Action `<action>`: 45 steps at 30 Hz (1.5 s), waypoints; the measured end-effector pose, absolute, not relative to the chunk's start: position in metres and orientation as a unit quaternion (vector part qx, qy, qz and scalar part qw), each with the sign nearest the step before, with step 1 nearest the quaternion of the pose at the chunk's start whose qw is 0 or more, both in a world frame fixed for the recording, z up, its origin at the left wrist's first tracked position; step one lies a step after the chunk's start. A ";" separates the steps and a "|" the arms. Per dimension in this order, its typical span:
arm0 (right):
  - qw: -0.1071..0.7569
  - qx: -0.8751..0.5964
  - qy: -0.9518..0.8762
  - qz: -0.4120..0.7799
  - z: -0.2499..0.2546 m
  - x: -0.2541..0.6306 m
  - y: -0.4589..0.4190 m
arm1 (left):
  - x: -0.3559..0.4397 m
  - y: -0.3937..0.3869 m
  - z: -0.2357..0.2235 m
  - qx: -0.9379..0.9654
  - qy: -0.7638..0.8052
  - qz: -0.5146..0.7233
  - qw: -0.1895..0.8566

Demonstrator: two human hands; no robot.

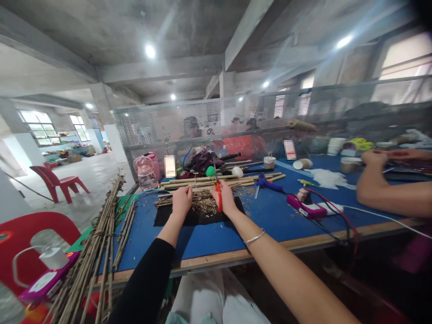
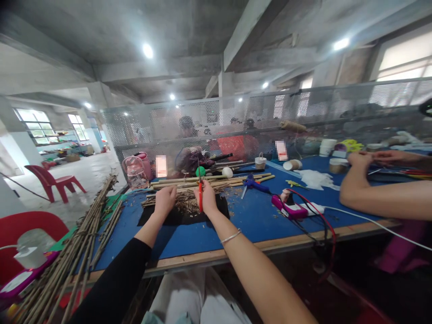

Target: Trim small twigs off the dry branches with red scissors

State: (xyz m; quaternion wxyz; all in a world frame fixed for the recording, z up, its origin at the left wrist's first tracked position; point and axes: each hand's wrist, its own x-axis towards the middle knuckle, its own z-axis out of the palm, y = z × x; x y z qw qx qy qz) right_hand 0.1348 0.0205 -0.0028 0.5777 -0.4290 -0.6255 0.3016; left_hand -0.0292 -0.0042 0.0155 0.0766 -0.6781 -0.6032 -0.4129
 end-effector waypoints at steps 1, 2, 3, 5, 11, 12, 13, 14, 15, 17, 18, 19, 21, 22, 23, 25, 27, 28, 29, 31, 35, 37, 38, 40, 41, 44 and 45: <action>0.586 -0.421 -0.619 0.310 -0.004 0.129 0.016 | -0.028 -0.002 0.019 -0.660 -0.609 -0.437 0.051; 0.591 -0.412 -0.615 0.322 -0.005 0.123 0.013 | -0.026 0.002 0.023 -0.642 -0.610 -0.465 0.019; 0.597 -0.405 -0.609 0.331 -0.007 0.117 0.010 | -0.023 0.005 0.025 -0.624 -0.605 -0.493 -0.023; 0.600 -0.387 -0.606 0.351 -0.009 0.107 0.005 | -0.016 0.012 0.028 -0.579 -0.587 -0.552 -0.126; 0.590 -0.375 -0.604 0.383 -0.009 0.094 0.004 | -0.003 0.021 0.025 -0.467 -0.552 -0.628 -0.288; 0.589 -0.377 -0.607 0.378 -0.008 0.096 0.005 | -0.005 0.020 0.024 -0.493 -0.565 -0.614 -0.246; 0.586 -0.381 -0.612 0.371 -0.008 0.099 0.006 | -0.008 0.018 0.023 -0.525 -0.576 -0.595 -0.194; 0.583 -0.387 -0.617 0.360 -0.007 0.103 0.007 | -0.012 0.016 0.022 -0.557 -0.585 -0.573 -0.139; 0.581 -0.393 -0.622 0.348 -0.007 0.108 0.008 | -0.015 0.014 0.022 -0.585 -0.591 -0.548 -0.089; 0.573 -0.403 -0.632 0.331 -0.007 0.118 0.010 | -0.020 0.010 0.019 -0.621 -0.605 -0.497 -0.023; 0.566 -0.406 -0.638 0.328 -0.007 0.123 0.011 | -0.021 0.009 0.018 -0.630 -0.614 -0.475 -0.005; 0.560 -0.409 -0.642 0.326 -0.008 0.127 0.012 | -0.021 0.008 0.016 -0.634 -0.624 -0.457 0.005; 0.557 -0.414 -0.645 0.321 -0.008 0.134 0.012 | -0.018 0.007 0.013 -0.635 -0.636 -0.439 0.014; 0.558 -0.413 -0.645 0.319 -0.008 0.137 0.012 | -0.016 0.008 0.012 -0.634 -0.636 -0.440 0.015; 0.559 -0.411 -0.646 0.318 -0.008 0.139 0.011 | -0.014 0.009 0.010 -0.633 -0.632 -0.448 0.012; 0.558 -0.407 -0.647 0.322 -0.008 0.145 0.011 | -0.012 0.011 0.009 -0.629 -0.615 -0.474 -0.034; 0.556 -0.408 -0.647 0.326 -0.010 0.150 0.011 | -0.014 0.016 0.010 -0.602 -0.591 -0.518 -0.142; 0.556 -0.413 -0.645 0.324 -0.011 0.152 0.012 | -0.017 0.018 0.011 -0.573 -0.575 -0.545 -0.210; 0.558 -0.421 -0.642 0.317 -0.013 0.154 0.013 | -0.021 0.021 0.012 -0.535 -0.554 -0.576 -0.273; 0.564 -0.438 -0.635 0.295 -0.017 0.158 0.017 | -0.031 0.025 0.015 -0.466 -0.516 -0.628 -0.348; 0.565 -0.466 -0.632 0.254 -0.020 0.165 0.026 | -0.048 0.024 0.016 -0.440 -0.517 -0.642 -0.355; 0.551 -0.484 -0.643 0.223 -0.019 0.171 0.028 | -0.050 0.021 0.013 -0.459 -0.539 -0.618 -0.341; 0.538 -0.498 -0.650 0.199 -0.018 0.174 0.029 | -0.049 0.019 0.011 -0.469 -0.542 -0.606 -0.344; 0.494 -0.537 -0.669 0.143 -0.014 0.179 0.030 | -0.043 0.016 0.006 -0.479 -0.527 -0.591 -0.378; 0.463 -0.559 -0.678 0.117 -0.012 0.182 0.030 | -0.039 0.015 0.004 -0.477 -0.512 -0.591 -0.401; 0.368 -0.618 -0.692 0.056 -0.004 0.185 0.028 | -0.028 0.014 -0.002 -0.472 -0.491 -0.590 -0.433; 0.345 -0.632 -0.693 0.040 -0.001 0.185 0.027 | -0.024 0.014 -0.003 -0.469 -0.485 -0.591 -0.443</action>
